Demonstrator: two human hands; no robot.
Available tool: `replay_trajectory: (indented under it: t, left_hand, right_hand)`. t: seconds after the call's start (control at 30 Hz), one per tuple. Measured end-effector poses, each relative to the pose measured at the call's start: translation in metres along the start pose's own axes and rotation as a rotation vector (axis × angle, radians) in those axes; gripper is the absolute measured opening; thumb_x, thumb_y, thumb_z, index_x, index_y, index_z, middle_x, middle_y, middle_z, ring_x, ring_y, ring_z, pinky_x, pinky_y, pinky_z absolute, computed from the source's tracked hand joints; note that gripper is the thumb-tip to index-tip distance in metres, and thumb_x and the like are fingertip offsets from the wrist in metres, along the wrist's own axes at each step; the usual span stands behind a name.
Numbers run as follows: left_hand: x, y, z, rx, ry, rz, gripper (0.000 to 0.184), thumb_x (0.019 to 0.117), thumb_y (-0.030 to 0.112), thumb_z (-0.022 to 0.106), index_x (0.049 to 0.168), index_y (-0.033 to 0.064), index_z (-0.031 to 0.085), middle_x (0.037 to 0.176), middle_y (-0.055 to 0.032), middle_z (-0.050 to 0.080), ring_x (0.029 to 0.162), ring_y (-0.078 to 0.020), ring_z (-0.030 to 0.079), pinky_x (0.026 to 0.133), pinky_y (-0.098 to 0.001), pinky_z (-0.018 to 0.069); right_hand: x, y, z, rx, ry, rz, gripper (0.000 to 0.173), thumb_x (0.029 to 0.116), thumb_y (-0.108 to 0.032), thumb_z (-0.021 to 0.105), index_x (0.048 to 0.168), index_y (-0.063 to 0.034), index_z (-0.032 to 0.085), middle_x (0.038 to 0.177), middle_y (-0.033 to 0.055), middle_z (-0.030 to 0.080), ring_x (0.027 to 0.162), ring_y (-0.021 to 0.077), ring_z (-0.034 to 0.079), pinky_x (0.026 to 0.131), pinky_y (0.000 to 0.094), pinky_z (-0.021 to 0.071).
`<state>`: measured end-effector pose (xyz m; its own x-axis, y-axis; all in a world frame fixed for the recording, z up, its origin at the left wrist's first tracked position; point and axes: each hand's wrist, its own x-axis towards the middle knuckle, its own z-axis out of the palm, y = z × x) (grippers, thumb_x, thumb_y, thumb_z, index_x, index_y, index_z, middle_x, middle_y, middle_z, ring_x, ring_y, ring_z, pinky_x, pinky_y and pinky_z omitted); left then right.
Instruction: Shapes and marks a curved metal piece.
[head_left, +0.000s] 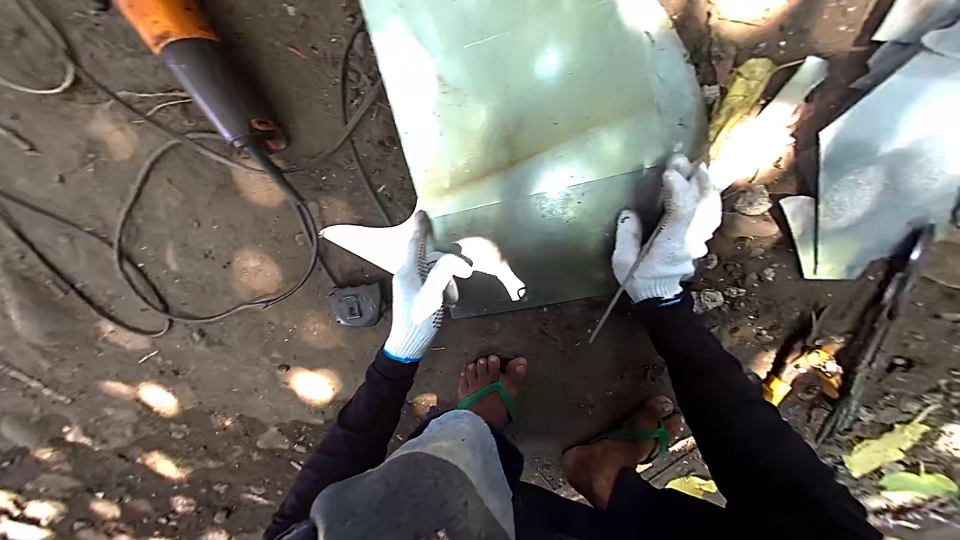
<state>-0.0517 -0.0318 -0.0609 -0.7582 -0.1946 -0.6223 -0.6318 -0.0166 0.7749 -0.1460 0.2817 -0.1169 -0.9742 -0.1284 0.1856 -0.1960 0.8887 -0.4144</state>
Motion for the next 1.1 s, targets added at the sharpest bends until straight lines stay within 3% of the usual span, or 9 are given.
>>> replay_trajectory:
  t: [0.07, 0.2, 0.3, 0.5, 0.63, 0.73, 0.87, 1.03, 1.1]
  left_hand:
    - [0.001, -0.001, 0.002, 0.014, 0.009, 0.008, 0.065, 0.1040, 0.024, 0.051, 0.164, 0.0223, 0.025, 0.094, -0.0045, 0.074, 0.055, -0.0127, 0.058, 0.048, -0.0281, 0.0511]
    - [0.001, 0.000, 0.002, 0.016, 0.016, 0.017, 0.069, 0.1036, 0.025, 0.052, 0.165, 0.0208, 0.020, 0.099, -0.0067, 0.074, 0.058, -0.0142, 0.060, 0.049, -0.0286, 0.0518]
    - [0.000, 0.001, 0.003, -0.031, 0.004, 0.017, 0.070, 0.1034, 0.027, 0.050, 0.165, 0.0215, 0.019, 0.096, -0.0071, 0.073, 0.061, -0.0144, 0.061, 0.052, -0.0285, 0.0528]
    - [0.000, -0.004, 0.008, -0.183, 0.009, 0.028, 0.069, 0.1044, 0.026, 0.049, 0.165, 0.0245, 0.016, 0.095, -0.0060, 0.069, 0.060, -0.0126, 0.058, 0.053, -0.0280, 0.0523]
    - [-0.004, -0.007, 0.012, -0.221, 0.044, 0.057, 0.064, 0.1062, 0.026, 0.049, 0.164, 0.0261, 0.022, 0.095, -0.0062, 0.069, 0.061, -0.0138, 0.060, 0.054, -0.0301, 0.0546]
    - [-0.002, -0.006, 0.012, -0.223, 0.040, 0.067, 0.065, 0.1055, 0.022, 0.048, 0.164, 0.0208, 0.021, 0.094, -0.0088, 0.070, 0.062, -0.0161, 0.062, 0.055, -0.0315, 0.0558]
    - [-0.006, -0.002, 0.014, -0.175, 0.033, 0.051, 0.064, 0.1070, 0.022, 0.048, 0.164, 0.0203, 0.019, 0.093, -0.0086, 0.070, 0.060, -0.0157, 0.061, 0.054, -0.0308, 0.0558]
    - [-0.001, -0.005, 0.015, -0.118, 0.074, 0.083, 0.072, 0.1034, 0.022, 0.054, 0.164, 0.0125, 0.018, 0.092, -0.0099, 0.070, 0.060, -0.0193, 0.064, 0.054, -0.0343, 0.0588]
    - [0.000, -0.006, 0.019, -0.101, 0.099, 0.108, 0.070, 0.1038, 0.021, 0.054, 0.164, 0.0105, 0.019, 0.093, -0.0098, 0.071, 0.061, -0.0193, 0.065, 0.055, -0.0352, 0.0590]
  right_hand:
    - [0.003, 0.000, -0.001, 0.016, 0.011, -0.022, 0.056, 0.0942, -0.029, 0.062, 0.147, -0.0119, 0.053, 0.154, 0.0170, 0.050, 0.147, 0.0407, 0.038, 0.119, 0.0597, 0.0317]
    - [0.007, 0.001, 0.002, 0.132, 0.099, -0.045, 0.038, 0.0944, -0.017, 0.060, 0.132, -0.0126, 0.063, 0.141, 0.0116, 0.064, 0.144, 0.0362, 0.045, 0.119, 0.0564, 0.0331]
    - [0.006, 0.003, 0.005, 0.168, 0.130, -0.060, 0.035, 0.0936, -0.017, 0.062, 0.129, -0.0125, 0.064, 0.137, 0.0114, 0.066, 0.141, 0.0349, 0.048, 0.118, 0.0556, 0.0353]
    - [0.008, 0.000, 0.003, 0.022, 0.037, -0.010, 0.067, 0.0866, -0.037, 0.069, 0.146, -0.0109, 0.052, 0.150, 0.0143, 0.055, 0.146, 0.0374, 0.042, 0.118, 0.0569, 0.0332]
    - [0.008, 0.000, 0.004, 0.042, 0.022, -0.027, 0.058, 0.0898, -0.035, 0.066, 0.143, -0.0143, 0.056, 0.151, 0.0135, 0.055, 0.147, 0.0383, 0.039, 0.119, 0.0591, 0.0306]
    - [0.006, 0.002, 0.006, 0.092, 0.051, -0.049, 0.043, 0.0948, -0.023, 0.060, 0.137, -0.0115, 0.060, 0.147, 0.0121, 0.059, 0.147, 0.0369, 0.041, 0.121, 0.0575, 0.0306]
    - [0.004, 0.003, 0.007, 0.097, 0.077, -0.058, 0.036, 0.0979, -0.019, 0.055, 0.132, -0.0100, 0.061, 0.144, 0.0123, 0.061, 0.146, 0.0355, 0.043, 0.120, 0.0546, 0.0329]
    - [0.003, 0.001, 0.006, 0.079, 0.082, -0.054, 0.037, 0.0967, -0.020, 0.059, 0.132, -0.0094, 0.061, 0.143, 0.0138, 0.061, 0.144, 0.0368, 0.045, 0.118, 0.0544, 0.0354]
    - [0.002, 0.004, 0.001, 0.074, 0.034, -0.017, 0.045, 0.0959, -0.025, 0.062, 0.138, -0.0101, 0.059, 0.148, 0.0136, 0.058, 0.146, 0.0356, 0.042, 0.119, 0.0549, 0.0343]
